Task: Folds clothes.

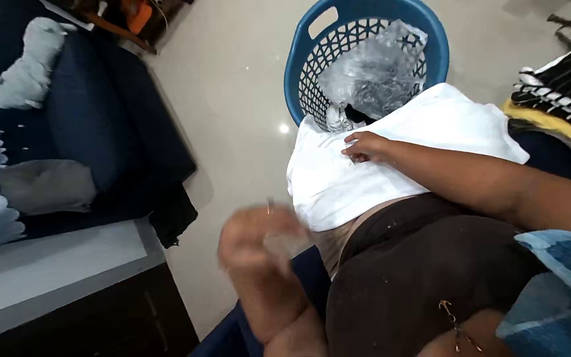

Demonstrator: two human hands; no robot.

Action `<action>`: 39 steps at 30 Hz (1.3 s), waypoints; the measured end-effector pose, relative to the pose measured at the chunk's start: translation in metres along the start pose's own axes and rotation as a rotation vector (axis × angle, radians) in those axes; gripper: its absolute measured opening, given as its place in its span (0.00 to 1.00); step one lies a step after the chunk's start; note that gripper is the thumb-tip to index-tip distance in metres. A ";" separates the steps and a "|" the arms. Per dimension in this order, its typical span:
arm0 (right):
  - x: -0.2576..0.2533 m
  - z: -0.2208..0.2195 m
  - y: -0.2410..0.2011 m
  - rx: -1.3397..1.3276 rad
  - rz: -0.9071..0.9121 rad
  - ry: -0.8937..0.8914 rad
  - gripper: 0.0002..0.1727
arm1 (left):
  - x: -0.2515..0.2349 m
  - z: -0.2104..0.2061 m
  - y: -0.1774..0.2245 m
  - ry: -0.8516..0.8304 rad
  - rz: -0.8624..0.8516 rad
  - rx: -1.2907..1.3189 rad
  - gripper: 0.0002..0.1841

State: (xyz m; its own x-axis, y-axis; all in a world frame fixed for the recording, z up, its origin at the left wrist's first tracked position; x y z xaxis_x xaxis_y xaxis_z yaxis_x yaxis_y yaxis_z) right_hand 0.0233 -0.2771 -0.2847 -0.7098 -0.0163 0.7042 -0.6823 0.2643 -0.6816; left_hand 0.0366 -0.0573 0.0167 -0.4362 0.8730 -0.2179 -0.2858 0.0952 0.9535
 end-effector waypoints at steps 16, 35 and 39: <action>-0.005 -0.006 0.001 0.174 0.098 0.015 0.14 | -0.024 0.037 -0.292 0.151 1.089 -0.546 0.18; 0.093 -0.078 0.007 1.018 0.966 -0.503 0.19 | 0.098 0.024 -0.189 0.062 0.608 -0.252 0.16; 0.090 -0.062 -0.002 0.940 0.910 -0.452 0.22 | 0.096 0.024 -0.186 -0.010 0.764 -0.370 0.22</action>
Point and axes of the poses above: each hand's wrist, its own x-axis away from the middle knuckle, its own z-axis out of the back of the hand, y = z × x, the point moved 7 cm from there along -x, towards the middle knuckle, and after that the axes turned 6 degrees about -y, right-handed, at the moved point
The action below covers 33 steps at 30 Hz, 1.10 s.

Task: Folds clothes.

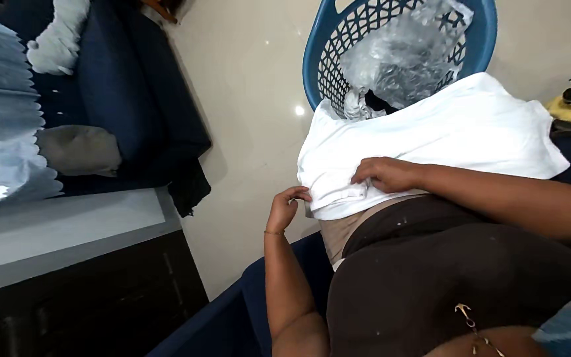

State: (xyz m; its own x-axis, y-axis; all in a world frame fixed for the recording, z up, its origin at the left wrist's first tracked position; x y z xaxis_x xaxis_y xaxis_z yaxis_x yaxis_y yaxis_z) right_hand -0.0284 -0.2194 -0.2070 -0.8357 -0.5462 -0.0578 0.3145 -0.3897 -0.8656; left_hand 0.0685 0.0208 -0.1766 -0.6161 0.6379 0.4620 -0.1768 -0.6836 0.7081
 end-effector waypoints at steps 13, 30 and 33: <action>0.067 0.110 0.180 0.253 -0.937 -0.040 0.35 | -0.198 0.013 -0.012 0.022 0.491 -0.193 0.36; 0.162 0.236 0.177 0.221 -0.867 0.213 0.11 | -0.182 0.054 -0.010 0.525 0.119 0.479 0.16; 0.196 0.252 0.148 0.274 -0.869 0.332 0.10 | -0.159 0.061 -0.001 0.549 0.038 0.559 0.14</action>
Point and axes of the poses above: each hand's wrist, its own x-axis away from the middle knuckle, its own z-axis out of the back of the hand, y = z × x, the point moved 7 cm from there along -x, towards the middle knuckle, and after that the axes turned 6 degrees about -y, right-handed, at the moved point
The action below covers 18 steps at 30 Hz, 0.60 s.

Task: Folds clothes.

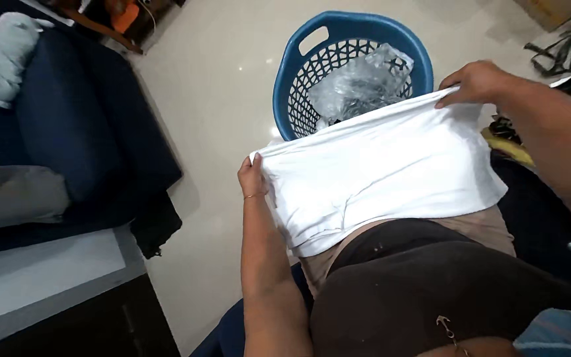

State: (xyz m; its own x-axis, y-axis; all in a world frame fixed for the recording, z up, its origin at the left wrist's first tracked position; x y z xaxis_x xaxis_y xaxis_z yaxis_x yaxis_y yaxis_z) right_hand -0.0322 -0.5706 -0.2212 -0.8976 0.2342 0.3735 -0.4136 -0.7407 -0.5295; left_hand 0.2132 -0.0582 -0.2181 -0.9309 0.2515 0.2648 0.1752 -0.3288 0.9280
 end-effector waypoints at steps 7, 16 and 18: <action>0.102 0.026 0.003 -0.131 0.247 0.322 0.07 | 0.082 0.040 0.018 -0.110 -0.157 0.198 0.07; 0.160 -0.052 0.006 0.142 0.171 0.037 0.12 | 0.163 0.037 -0.023 -0.427 -0.023 -0.345 0.08; 0.159 -0.052 0.004 0.178 0.157 0.043 0.12 | 0.162 0.034 -0.020 -0.421 -0.002 -0.398 0.12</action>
Point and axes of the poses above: each hand's wrist, its own x-axis away from the middle knuckle, its own z-axis out of the back of the hand, y = z × x, the point moved 7 cm from there along -x, towards the middle knuckle, and after that the axes turned 6 degrees about -y, right-handed, at the moved point
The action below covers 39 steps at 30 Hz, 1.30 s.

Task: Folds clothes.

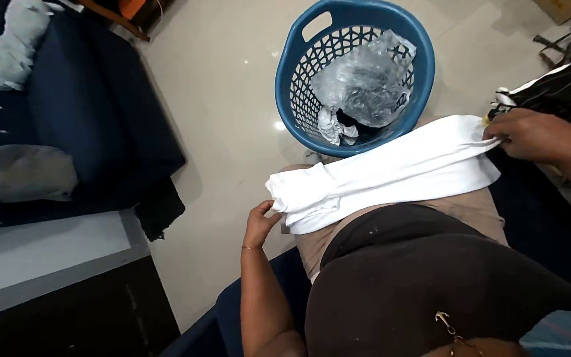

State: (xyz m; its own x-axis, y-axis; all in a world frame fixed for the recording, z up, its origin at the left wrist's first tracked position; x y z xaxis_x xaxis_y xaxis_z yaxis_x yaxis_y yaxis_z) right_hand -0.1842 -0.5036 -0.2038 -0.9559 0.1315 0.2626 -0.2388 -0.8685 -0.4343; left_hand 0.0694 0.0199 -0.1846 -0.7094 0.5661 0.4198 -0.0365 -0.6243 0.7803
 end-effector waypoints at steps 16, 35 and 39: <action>-0.058 -0.025 -0.161 -0.432 0.166 -0.213 0.08 | -0.002 0.006 -0.005 0.129 0.191 -0.059 0.10; -0.097 -0.082 -0.199 -0.208 0.166 0.046 0.17 | -0.004 0.011 -0.028 0.313 0.345 0.129 0.25; -0.055 -0.080 -0.139 -0.030 -0.113 0.005 0.42 | -0.041 0.004 -0.030 0.377 0.326 0.117 0.36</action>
State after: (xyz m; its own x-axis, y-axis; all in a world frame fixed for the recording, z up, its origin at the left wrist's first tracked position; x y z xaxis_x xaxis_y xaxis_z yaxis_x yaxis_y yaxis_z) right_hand -0.1121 -0.3524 -0.2268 -0.9236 0.2299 0.3067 -0.3495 -0.8336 -0.4277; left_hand 0.1020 0.0173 -0.2230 -0.8759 0.1051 0.4708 0.2929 -0.6596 0.6922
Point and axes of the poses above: each hand's wrist, its own x-axis away from the middle knuckle, its own z-axis out of the back of the hand, y = z × x, the point moved 7 cm from there along -x, towards the middle knuckle, and after that the axes turned 6 degrees about -y, right-handed, at the moved point
